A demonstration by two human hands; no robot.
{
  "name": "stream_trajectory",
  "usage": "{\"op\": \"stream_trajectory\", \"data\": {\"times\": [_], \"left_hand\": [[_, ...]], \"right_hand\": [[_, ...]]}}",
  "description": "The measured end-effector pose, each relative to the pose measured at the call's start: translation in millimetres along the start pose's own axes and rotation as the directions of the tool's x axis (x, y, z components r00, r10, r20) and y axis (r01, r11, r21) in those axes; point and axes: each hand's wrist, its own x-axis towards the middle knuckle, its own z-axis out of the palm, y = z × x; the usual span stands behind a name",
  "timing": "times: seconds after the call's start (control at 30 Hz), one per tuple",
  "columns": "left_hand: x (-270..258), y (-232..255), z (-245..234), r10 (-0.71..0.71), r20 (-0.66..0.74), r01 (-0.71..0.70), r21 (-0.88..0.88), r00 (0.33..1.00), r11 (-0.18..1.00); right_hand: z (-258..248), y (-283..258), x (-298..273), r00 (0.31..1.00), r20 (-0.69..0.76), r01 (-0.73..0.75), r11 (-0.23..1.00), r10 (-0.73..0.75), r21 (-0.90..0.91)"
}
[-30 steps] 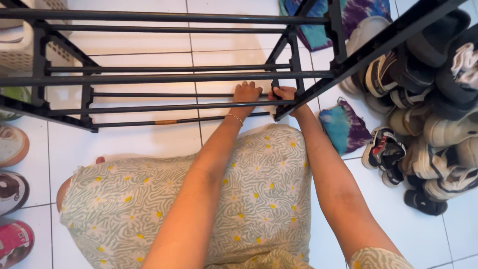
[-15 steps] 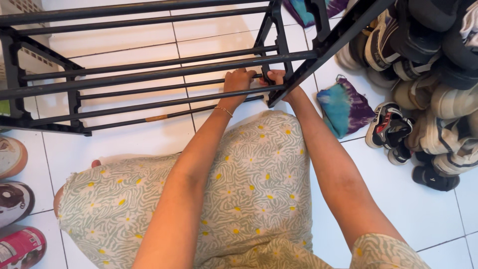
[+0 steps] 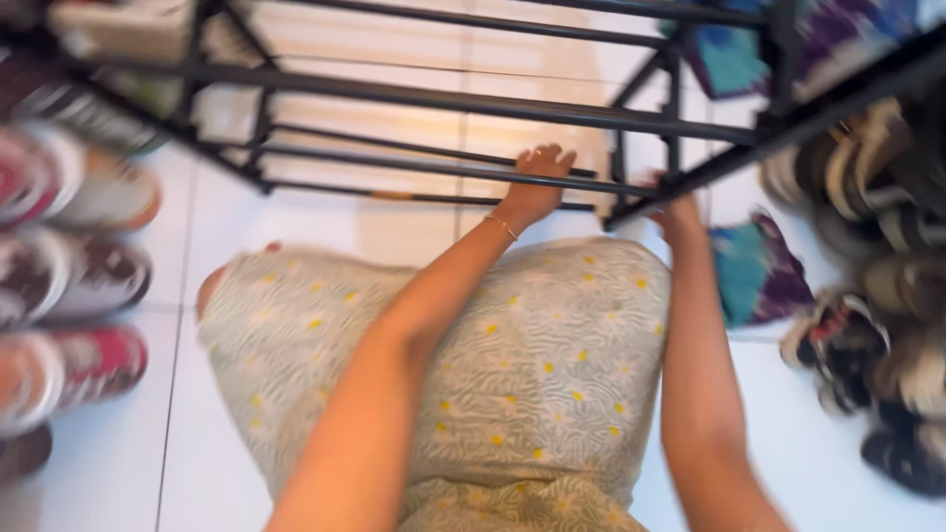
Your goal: The person assembles a black metal shoe rack by inserting horizontal bars into the side frames. They sit on the floor, align the bars with the frame slots, and push them into place one by one.
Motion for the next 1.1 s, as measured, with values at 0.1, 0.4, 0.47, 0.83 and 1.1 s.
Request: {"op": "stream_trajectory", "data": {"times": [0.1,0.4,0.47,0.83,1.1], "left_hand": [[-46,-48,-31,-0.075,0.368,0.114,-0.085,0.927,0.990],[-231,-302,-280,-0.812,0.346,0.819,0.172,0.470,0.548],[-234,-310,-281,-0.824,-0.034,0.824,0.035,0.566,0.565],[-199,-229,-314,-0.768,-0.236,0.649,-0.423,0.595,0.633],[-181,-216,-326,-0.801,-0.207,0.712,-0.372,0.561,0.595]], "right_hand": [[-1,-24,-82,0.903,-0.300,0.249,0.943,-0.309,-0.221],[320,-33,-185,0.765,0.547,0.613,0.646,-0.340,-0.455],[389,-31,-161,0.696,0.599,0.710,0.504,-0.396,-0.492],[592,-11,-3,0.614,0.724,0.788,0.195,-0.314,-0.583],[597,-21,-12,0.477,0.777,0.876,0.153,-0.410,-0.457]]}}
